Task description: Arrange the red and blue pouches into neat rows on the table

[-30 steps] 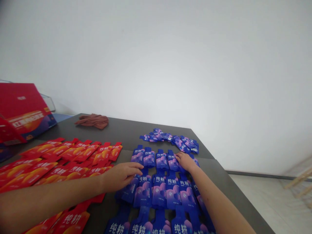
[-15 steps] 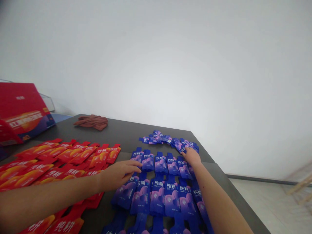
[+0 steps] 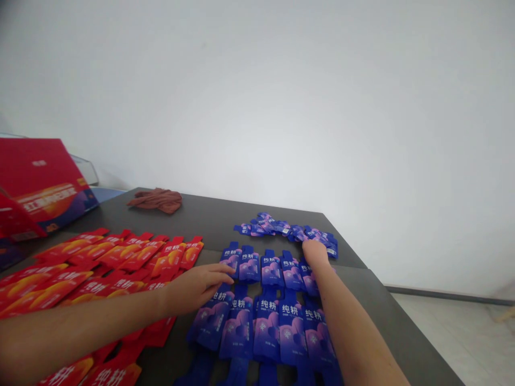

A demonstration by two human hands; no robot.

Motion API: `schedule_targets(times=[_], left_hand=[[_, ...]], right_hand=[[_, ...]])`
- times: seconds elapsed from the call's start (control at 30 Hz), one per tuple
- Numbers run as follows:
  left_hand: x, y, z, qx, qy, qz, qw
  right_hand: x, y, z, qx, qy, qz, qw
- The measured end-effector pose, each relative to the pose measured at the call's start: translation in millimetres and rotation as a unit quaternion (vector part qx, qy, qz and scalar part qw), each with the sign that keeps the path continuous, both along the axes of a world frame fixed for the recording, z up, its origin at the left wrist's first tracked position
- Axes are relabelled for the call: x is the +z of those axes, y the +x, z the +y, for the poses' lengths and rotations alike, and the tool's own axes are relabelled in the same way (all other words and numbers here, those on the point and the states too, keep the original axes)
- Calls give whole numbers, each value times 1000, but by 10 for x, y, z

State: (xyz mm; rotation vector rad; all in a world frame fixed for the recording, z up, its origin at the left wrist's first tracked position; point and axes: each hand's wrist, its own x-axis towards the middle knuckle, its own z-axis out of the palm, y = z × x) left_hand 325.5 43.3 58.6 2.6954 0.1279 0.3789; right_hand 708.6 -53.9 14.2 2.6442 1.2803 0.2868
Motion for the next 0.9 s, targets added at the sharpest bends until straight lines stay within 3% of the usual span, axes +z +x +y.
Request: schedule_targets(times=[0.17,0.23,0.27,0.37,0.43,0.47,0.57,0.6,0.67,0.73,0.8,0.9], left_hand=[[8,98,1,15,-78,-53,995],[51,168,-28,46,-159,-57,984],[85,206,-51,69,-237,-48,968],[222,316,-157,116,-506,8,854],[317,363,-256,84,-644,45,759],[358,377,-314,55,-691,62,718],[436,383,-520,-25,-780,98,618],[447,380,-595,-41,-786,100,609],[460,384,-742,-51,-784,80,613],[477,412,-862,-14,-770,35,637],[514,466,-937,48,-738,-11,674],[592,565,-957,100,-687,-51,718]], right_hand=[[294,-104,-192,10,82,-57,995],[477,-203,-294,38,129,-81,988],[571,-274,-353,57,155,-91,982],[811,-579,-581,121,222,-113,961],[911,-836,-772,189,252,-117,942],[942,-970,-872,243,266,-115,926],[974,-1349,-1143,440,310,-84,838],[971,-1459,-1213,472,316,-71,820],[947,-1642,-1317,461,334,-40,821],[903,-1759,-1380,364,403,11,839],[834,-1784,-1416,220,452,105,858],[690,-1611,-1438,69,371,218,900]])
